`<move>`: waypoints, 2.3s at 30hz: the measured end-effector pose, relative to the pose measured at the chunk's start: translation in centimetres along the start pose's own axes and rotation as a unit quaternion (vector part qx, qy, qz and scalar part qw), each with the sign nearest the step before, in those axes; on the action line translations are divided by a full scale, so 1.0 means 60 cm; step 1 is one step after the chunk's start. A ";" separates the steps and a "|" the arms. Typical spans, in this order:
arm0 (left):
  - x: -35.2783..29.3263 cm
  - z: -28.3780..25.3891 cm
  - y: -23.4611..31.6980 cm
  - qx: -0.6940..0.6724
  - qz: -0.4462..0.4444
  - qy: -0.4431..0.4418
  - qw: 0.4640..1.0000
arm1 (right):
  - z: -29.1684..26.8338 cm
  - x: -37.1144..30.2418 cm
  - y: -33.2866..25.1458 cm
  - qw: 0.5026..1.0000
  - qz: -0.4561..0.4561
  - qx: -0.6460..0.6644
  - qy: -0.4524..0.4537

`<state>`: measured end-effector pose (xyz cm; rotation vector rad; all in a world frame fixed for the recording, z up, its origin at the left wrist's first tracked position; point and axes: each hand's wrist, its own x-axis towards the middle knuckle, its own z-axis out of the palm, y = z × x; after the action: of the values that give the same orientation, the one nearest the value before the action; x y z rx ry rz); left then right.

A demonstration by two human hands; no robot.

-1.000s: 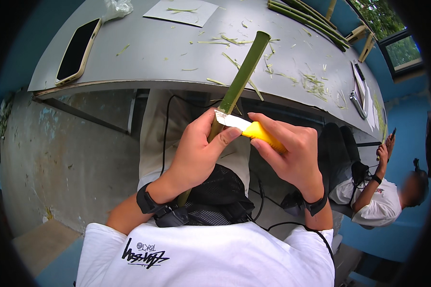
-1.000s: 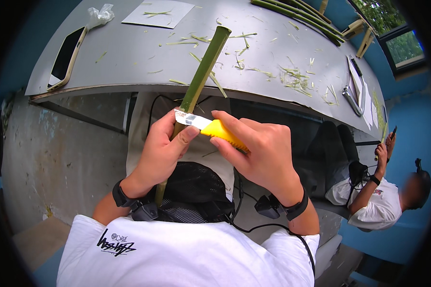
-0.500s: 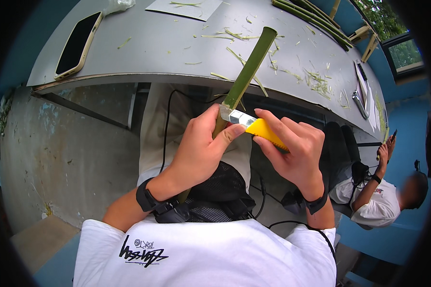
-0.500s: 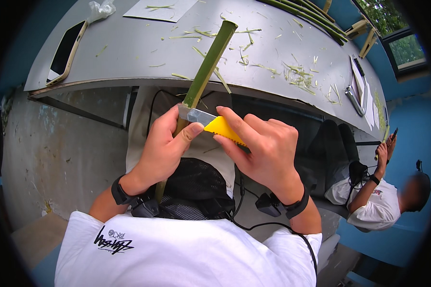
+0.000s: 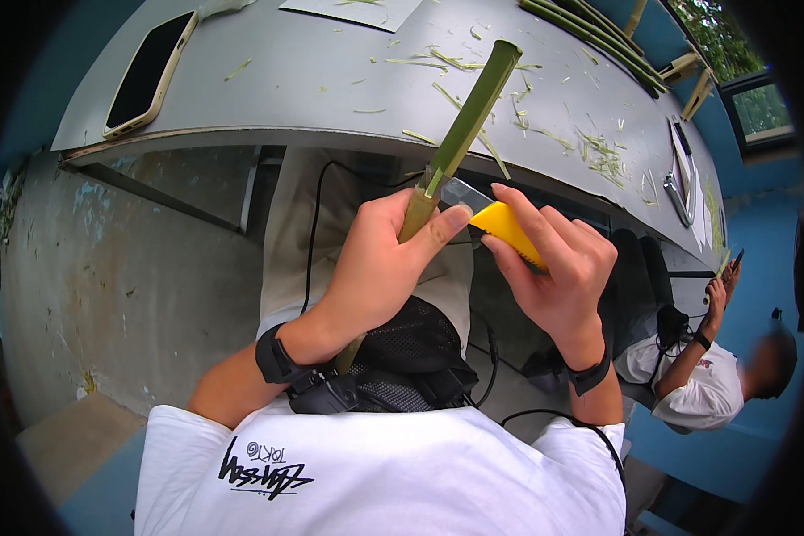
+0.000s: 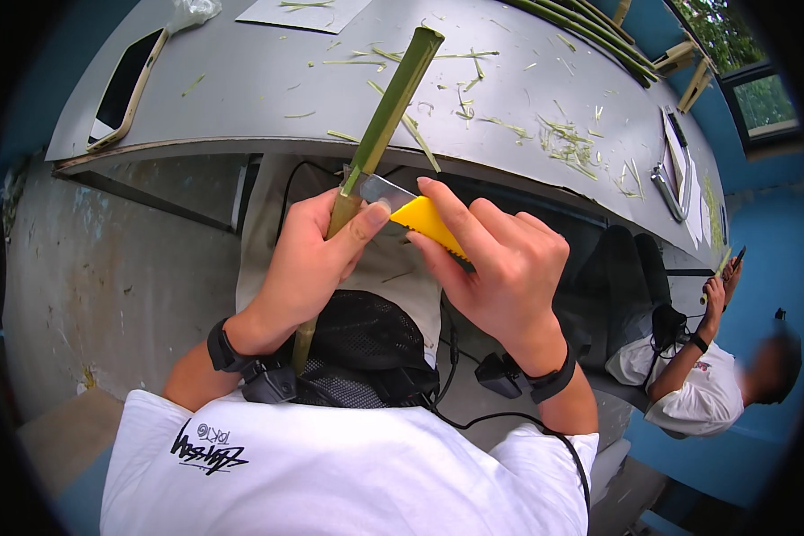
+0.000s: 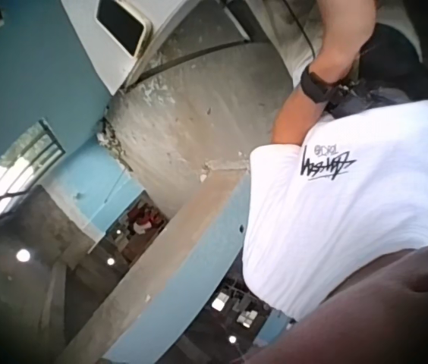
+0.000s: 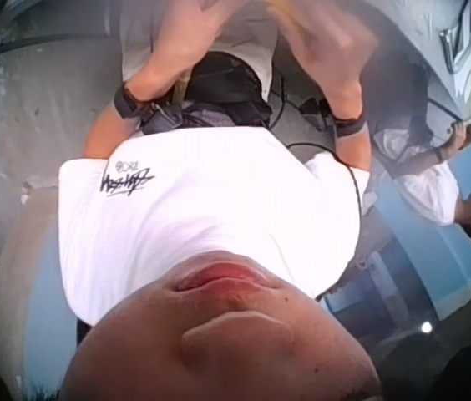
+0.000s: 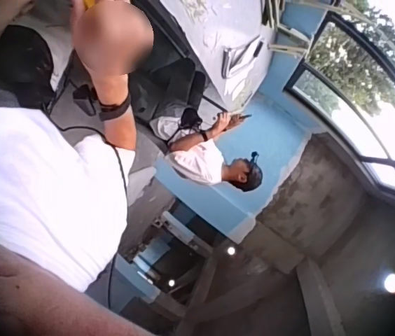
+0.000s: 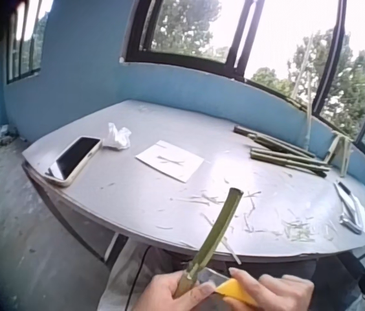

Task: The recorder uses a utility knife to strip thin layers off a green bamboo pole while seated at a table.

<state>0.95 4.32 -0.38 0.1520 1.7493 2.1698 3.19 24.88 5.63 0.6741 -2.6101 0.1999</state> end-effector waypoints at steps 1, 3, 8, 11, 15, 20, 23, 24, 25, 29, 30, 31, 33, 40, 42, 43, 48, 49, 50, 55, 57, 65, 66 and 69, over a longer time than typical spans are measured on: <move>0.000 0.000 -0.001 -0.004 0.002 -0.001 1.000 | -0.001 0.001 -0.001 1.000 0.007 0.016 -0.008; -0.001 -0.001 0.003 0.001 -0.010 -0.005 1.000 | -0.004 0.005 0.000 0.998 0.023 0.045 -0.023; 0.007 -0.032 0.013 -0.053 -0.052 -0.103 0.992 | 0.001 0.006 0.011 0.994 0.022 0.108 -0.005; 0.017 -0.043 0.008 -0.025 -0.007 -0.147 0.989 | 0.004 0.004 0.009 0.990 0.034 0.133 -0.007; 0.024 -0.038 -0.003 -0.105 0.007 -0.170 0.980 | 0.005 -0.001 0.010 0.985 0.040 0.168 -0.025; 0.018 -0.031 -0.012 -0.157 0.010 -0.165 0.974 | 0.007 -0.010 0.009 0.986 0.028 0.160 -0.042; 0.014 -0.031 -0.011 -0.154 0.006 -0.159 0.975 | 0.011 -0.010 0.009 0.985 0.028 0.164 -0.033; 0.012 -0.032 -0.007 -0.155 -0.001 -0.158 0.975 | 0.015 -0.010 0.010 0.985 0.025 0.166 -0.025; 0.011 -0.032 -0.003 -0.155 -0.008 -0.157 0.975 | 0.017 -0.011 0.010 0.985 0.023 0.167 -0.018; 0.006 -0.028 -0.003 -0.129 -0.001 -0.136 0.982 | 0.008 -0.006 0.004 0.993 0.021 0.110 -0.023; 0.005 -0.026 -0.008 -0.117 0.008 -0.125 0.985 | 0.008 -0.005 0.004 0.994 0.019 0.105 -0.019; 0.004 -0.023 -0.011 -0.104 0.018 -0.114 0.988 | 0.007 -0.005 0.004 0.995 0.018 0.100 -0.015; 0.002 -0.015 -0.009 -0.075 0.037 -0.091 0.992 | 0.004 -0.005 0.006 0.996 0.012 0.081 -0.016; 0.003 -0.015 -0.007 -0.060 0.020 -0.084 0.994 | 0.008 0.002 0.020 0.999 -0.014 0.024 0.026; 0.003 -0.011 -0.009 -0.084 0.017 -0.079 0.993 | 0.010 0.006 0.025 0.999 -0.018 0.026 0.035; 0.003 -0.009 -0.011 -0.096 0.016 -0.077 0.992 | 0.010 0.007 0.026 0.999 -0.020 0.026 0.040; 0.004 -0.006 -0.010 -0.088 0.008 -0.075 0.993 | 0.004 0.009 0.032 0.999 -0.008 0.008 0.043; 0.003 -0.005 -0.009 -0.081 0.003 -0.077 0.994 | 0.002 0.012 0.039 0.998 0.003 0.005 0.057; 0.003 -0.002 -0.013 -0.074 0.004 -0.089 0.993 | 0.001 0.016 0.048 0.997 0.014 0.000 0.070; -0.009 0.009 -0.022 -0.051 0.016 -0.118 0.992 | -0.032 0.048 0.192 0.968 0.165 -0.019 0.187; -0.008 0.006 -0.017 -0.059 0.017 -0.121 0.991 | -0.054 0.044 0.212 0.962 0.200 -0.025 0.184; -0.001 -0.007 -0.021 -0.125 0.002 -0.096 0.988 | -0.061 0.031 0.107 0.982 0.137 0.100 0.088; -0.002 -0.008 -0.019 -0.128 0.001 -0.096 0.987 | -0.056 0.027 0.090 0.984 0.107 0.126 0.059; 0.001 -0.010 -0.017 -0.138 -0.004 -0.102 0.985 | -0.037 0.014 0.046 0.986 0.040 0.159 -0.014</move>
<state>0.91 3.95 -1.51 0.2861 1.3237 2.2744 2.01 27.47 7.88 0.6809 -2.6608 0.6473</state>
